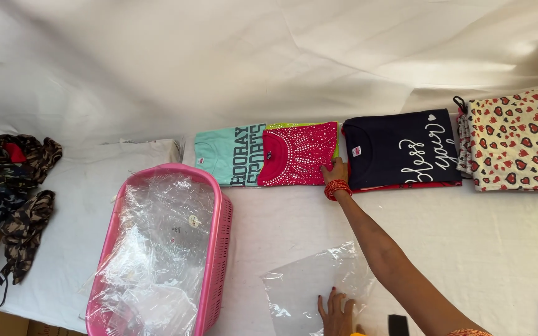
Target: The person folds several t-shirts on a white table and places them into clear plastic bags. They handle a light blue shirt, a pink shirt, and a lime green shirt, folding each one neatly before inserting it into a bag and arranging the packaged items in a row.
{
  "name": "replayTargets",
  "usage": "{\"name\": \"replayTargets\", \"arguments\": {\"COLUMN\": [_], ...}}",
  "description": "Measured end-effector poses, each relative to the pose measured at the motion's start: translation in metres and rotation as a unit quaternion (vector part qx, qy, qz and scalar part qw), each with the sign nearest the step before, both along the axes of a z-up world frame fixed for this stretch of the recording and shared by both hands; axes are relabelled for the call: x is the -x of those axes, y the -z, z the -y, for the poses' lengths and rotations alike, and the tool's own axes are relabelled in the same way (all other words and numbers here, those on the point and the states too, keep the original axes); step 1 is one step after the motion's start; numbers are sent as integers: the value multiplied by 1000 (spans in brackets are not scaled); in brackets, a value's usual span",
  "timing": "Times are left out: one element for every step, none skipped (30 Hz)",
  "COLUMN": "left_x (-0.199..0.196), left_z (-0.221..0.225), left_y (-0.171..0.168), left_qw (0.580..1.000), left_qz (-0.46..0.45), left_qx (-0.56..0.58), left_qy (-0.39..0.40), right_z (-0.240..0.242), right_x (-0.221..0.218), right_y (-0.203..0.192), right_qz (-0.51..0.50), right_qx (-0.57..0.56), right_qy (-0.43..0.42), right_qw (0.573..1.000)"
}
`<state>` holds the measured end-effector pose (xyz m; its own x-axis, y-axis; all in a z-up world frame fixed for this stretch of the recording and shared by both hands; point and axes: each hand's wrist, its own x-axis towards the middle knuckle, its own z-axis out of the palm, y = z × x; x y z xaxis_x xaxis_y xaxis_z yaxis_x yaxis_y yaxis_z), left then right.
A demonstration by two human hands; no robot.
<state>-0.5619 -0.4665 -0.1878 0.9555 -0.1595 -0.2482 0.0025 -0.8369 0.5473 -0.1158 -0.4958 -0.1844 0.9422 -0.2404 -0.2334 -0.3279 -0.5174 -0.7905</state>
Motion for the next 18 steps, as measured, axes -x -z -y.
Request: {"name": "replayTargets", "arguments": {"left_x": [-1,-2,-3,-1,0,1,-2,-6,-7,-11,-19,-26,-32,-39,-43,-53,-58,-62], "left_z": [1,1,3,1,1,2,0,-2,-1,-4,-7,-9,-9,-9,-9,-11,-13,-14], "left_y": [-8,-16,-24,-15,-7,2,-1,-5,-8,-19,-29,-39,-52,-65,-79,-78,-78,-76], "left_qw": [1000,998,992,992,988,983,983,979,976,976,980,983,982,979,976,975,983,988], "left_qz": [1,56,110,112,131,150,150,160,168,166,129,91,91,86,78,76,48,21], "left_qx": [0,27,55,56,82,109,109,122,136,139,143,147,151,158,164,167,144,121], "left_qy": [2,15,28,31,14,-2,-3,-19,-33,-34,-49,-63,-63,-93,-123,-123,-106,-89], "right_z": [-2,-4,-4,-5,-7,-8,-7,-6,-2,0,2,5,10,15,20,31,42,54], "right_x": [-6,-11,-17,-21,-25,-30,-27,-23,-18,-13,-13,-11,-5,2,11,28,51,74], "right_y": [17,34,50,57,64,70,50,31,13,5,-5,-15,-10,-5,1,-5,-10,-14], "right_qz": [1,19,39,41,-18,-76,-76,-95,-114,-114,-115,-116,-115,-102,-90,-91,-78,-64], "right_qx": [0,-59,-117,-116,-263,-403,-402,-427,-449,-447,-480,-513,-510,-505,-499,-496,-512,-528], "right_qy": [2,14,25,27,92,153,152,146,143,144,128,113,113,109,106,108,110,112], "right_qw": [1000,998,992,992,960,899,900,888,875,876,860,843,845,850,855,857,848,839]}}
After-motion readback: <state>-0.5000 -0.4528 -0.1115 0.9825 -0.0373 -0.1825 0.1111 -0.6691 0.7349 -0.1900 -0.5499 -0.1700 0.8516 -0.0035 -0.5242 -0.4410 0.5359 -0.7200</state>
